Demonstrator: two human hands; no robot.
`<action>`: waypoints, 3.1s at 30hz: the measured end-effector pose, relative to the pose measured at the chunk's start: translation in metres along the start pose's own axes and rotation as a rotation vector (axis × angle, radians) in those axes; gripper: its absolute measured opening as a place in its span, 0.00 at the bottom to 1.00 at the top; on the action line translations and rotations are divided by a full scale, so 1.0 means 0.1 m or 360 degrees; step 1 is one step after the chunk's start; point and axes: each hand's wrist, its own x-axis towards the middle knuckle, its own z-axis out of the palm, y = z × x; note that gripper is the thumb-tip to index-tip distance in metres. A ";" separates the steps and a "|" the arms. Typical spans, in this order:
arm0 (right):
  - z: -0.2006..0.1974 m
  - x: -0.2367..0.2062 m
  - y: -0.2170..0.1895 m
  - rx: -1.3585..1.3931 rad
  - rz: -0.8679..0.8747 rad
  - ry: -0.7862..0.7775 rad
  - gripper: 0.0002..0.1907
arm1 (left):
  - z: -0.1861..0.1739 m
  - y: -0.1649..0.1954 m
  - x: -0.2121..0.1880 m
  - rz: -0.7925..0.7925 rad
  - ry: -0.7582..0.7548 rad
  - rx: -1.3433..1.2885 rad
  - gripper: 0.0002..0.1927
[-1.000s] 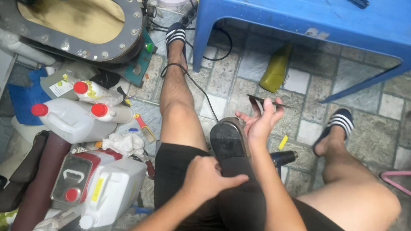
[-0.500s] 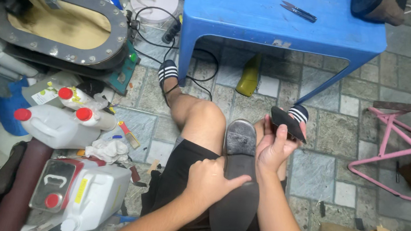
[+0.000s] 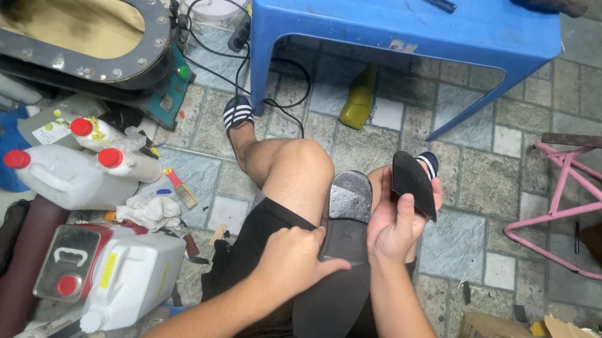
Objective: The person uses a heat gun to warm the sole of a brown shoe, then presses the sole to the upper. The shoe is then placed into a shoe repair press machine and secured.
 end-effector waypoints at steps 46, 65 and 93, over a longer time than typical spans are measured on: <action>0.19 -0.28 -0.69 -0.1487 0.0489 -0.0692 0.33 | 0.03 -0.34 0.36 -0.0071 0.0473 -0.2393 0.08; 0.28 0.28 -0.23 -0.1154 0.0504 -0.0217 0.16 | -0.04 -0.30 0.71 -0.0313 0.0647 -0.1707 0.13; 0.25 0.34 -0.24 -0.1078 0.0696 -0.0066 0.13 | 0.01 -0.35 0.75 -0.0525 0.0553 -0.1857 0.11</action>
